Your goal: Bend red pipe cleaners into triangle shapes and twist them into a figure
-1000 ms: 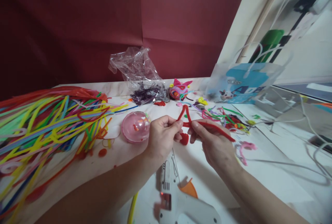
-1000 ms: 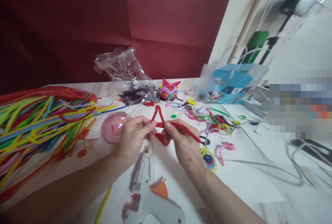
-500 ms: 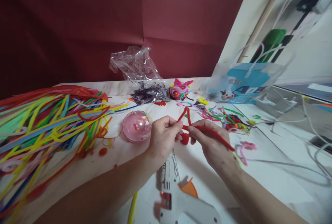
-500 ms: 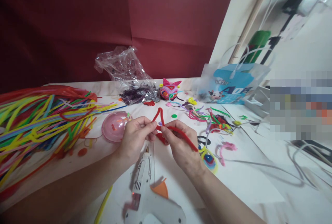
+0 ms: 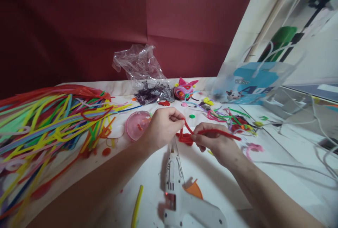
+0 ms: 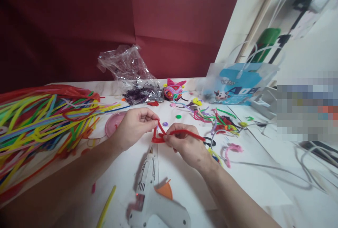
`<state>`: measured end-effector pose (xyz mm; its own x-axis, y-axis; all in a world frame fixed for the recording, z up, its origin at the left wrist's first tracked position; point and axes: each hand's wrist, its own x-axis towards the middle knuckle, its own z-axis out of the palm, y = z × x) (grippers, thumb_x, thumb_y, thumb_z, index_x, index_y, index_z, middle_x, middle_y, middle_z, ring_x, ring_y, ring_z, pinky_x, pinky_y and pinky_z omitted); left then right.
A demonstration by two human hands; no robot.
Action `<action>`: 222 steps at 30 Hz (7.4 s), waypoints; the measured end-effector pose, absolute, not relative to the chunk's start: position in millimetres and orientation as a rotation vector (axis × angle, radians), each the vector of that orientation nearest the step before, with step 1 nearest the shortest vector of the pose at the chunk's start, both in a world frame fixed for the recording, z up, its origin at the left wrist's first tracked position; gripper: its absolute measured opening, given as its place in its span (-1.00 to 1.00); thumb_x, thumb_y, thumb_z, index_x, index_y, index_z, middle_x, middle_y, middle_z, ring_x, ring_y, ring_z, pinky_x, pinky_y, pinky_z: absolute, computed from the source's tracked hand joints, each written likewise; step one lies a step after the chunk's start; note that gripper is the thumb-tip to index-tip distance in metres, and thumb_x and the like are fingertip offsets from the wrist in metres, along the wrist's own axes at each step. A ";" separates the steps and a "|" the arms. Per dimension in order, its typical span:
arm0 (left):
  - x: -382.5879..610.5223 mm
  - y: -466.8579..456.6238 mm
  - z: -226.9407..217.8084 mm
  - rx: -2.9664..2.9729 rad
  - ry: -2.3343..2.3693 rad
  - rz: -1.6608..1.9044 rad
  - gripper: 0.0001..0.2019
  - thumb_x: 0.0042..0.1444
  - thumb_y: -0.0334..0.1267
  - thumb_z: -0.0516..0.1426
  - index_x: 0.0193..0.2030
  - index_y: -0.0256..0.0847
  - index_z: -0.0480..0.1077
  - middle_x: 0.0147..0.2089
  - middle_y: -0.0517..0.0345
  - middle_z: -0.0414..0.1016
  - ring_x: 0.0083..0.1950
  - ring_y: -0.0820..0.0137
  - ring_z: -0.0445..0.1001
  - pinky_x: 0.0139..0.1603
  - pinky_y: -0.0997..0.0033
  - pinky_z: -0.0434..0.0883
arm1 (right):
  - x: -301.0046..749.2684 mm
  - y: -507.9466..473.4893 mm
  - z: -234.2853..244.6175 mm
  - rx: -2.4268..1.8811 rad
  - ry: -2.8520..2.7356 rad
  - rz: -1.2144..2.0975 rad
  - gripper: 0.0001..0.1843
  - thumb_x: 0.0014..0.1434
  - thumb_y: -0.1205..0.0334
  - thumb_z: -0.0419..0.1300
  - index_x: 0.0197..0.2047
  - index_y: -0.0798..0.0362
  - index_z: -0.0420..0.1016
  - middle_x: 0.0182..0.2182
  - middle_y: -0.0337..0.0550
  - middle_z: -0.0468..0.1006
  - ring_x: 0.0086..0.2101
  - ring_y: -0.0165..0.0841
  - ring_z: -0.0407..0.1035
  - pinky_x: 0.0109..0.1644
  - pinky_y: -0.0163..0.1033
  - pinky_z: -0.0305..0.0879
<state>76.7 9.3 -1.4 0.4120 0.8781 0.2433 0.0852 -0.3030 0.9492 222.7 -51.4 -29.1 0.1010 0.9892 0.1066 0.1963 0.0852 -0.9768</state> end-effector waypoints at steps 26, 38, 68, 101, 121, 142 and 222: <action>81.5 4.8 -12.0 1.726 1.038 0.960 -0.95 -0.17 -0.43 0.09 -0.55 -0.25 0.36 -0.59 0.20 0.40 -0.58 0.48 0.39 -0.56 0.53 0.30 | 212.6 -44.7 -47.2 -1.106 -1.134 0.945 -0.63 0.01 0.08 0.22 -0.70 0.12 0.37 -0.77 -0.29 0.30 -0.70 -0.52 0.13 -0.63 -0.37 0.03; 84.8 -2.0 -13.3 1.738 1.095 1.082 -0.91 -0.14 -0.41 0.03 -0.59 -0.22 0.29 -0.70 0.26 0.32 -0.64 0.52 0.31 -0.62 0.57 0.20 | 205.5 -47.3 -49.7 -1.024 -1.117 0.971 -0.67 -0.01 0.12 0.24 -0.67 0.13 0.41 -0.72 -0.24 0.35 -0.69 -0.50 0.16 -0.64 -0.36 0.05; 80.7 2.8 -5.1 1.204 0.702 0.828 -0.91 -0.08 -0.34 0.15 -0.50 -0.33 0.35 -0.59 0.22 0.34 -0.63 0.61 0.26 -0.59 0.58 0.21 | 210.2 -47.8 -43.4 -0.980 -1.061 1.132 -0.69 -0.05 0.12 0.28 -0.65 0.17 0.45 -0.74 -0.21 0.41 -0.73 -0.52 0.19 -0.68 -0.39 0.09; 83.9 -1.5 -12.8 1.575 0.900 0.757 -0.84 -0.06 -0.42 0.09 -0.61 -0.26 0.24 -0.69 0.27 0.32 -0.71 0.59 0.27 -0.71 0.61 0.22 | 214.3 -46.6 -43.6 -0.948 -0.905 0.955 -0.81 -0.10 0.23 0.31 -0.64 0.14 0.50 -0.75 -0.24 0.43 -0.73 -0.53 0.23 -0.67 -0.42 0.16; 94.1 -8.0 -17.5 1.237 0.711 0.952 -0.89 -0.14 -0.41 0.19 -0.42 -0.34 0.35 -0.60 0.24 0.38 -0.61 0.59 0.31 -0.56 0.57 0.27 | 214.5 -46.2 -39.6 -0.942 -0.832 0.879 -0.76 -0.09 0.26 0.29 -0.68 0.12 0.40 -0.78 -0.30 0.35 -0.75 -0.53 0.15 -0.68 -0.39 0.08; 93.1 -11.2 -13.1 1.072 0.701 0.934 -0.93 -0.06 -0.42 0.15 -0.51 -0.34 0.33 -0.58 0.18 0.44 -0.62 0.56 0.36 -0.58 0.56 0.31 | 220.9 -46.9 -39.6 -0.972 -0.963 0.879 -0.80 -0.06 0.26 0.27 -0.63 0.12 0.42 -0.77 -0.33 0.31 -0.73 -0.54 0.13 -0.68 -0.40 0.05; 75.5 -6.6 2.0 1.991 0.745 0.097 -0.83 -0.14 -0.36 0.01 -0.68 -0.23 0.14 -0.71 0.35 0.06 -0.65 0.59 0.04 -0.65 0.52 -0.02 | 239.6 -52.3 -19.7 -1.245 -1.328 1.251 -0.68 -0.18 0.08 0.35 -0.61 0.17 0.43 -0.73 -0.29 0.34 -0.68 -0.54 0.14 -0.63 -0.41 0.04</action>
<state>75.5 -6.6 2.0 0.8095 0.5394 -0.2317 0.4620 -0.3416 0.8185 239.6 -52.3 -19.7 -0.0889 0.9957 -0.0266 0.0862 -0.0189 -0.9961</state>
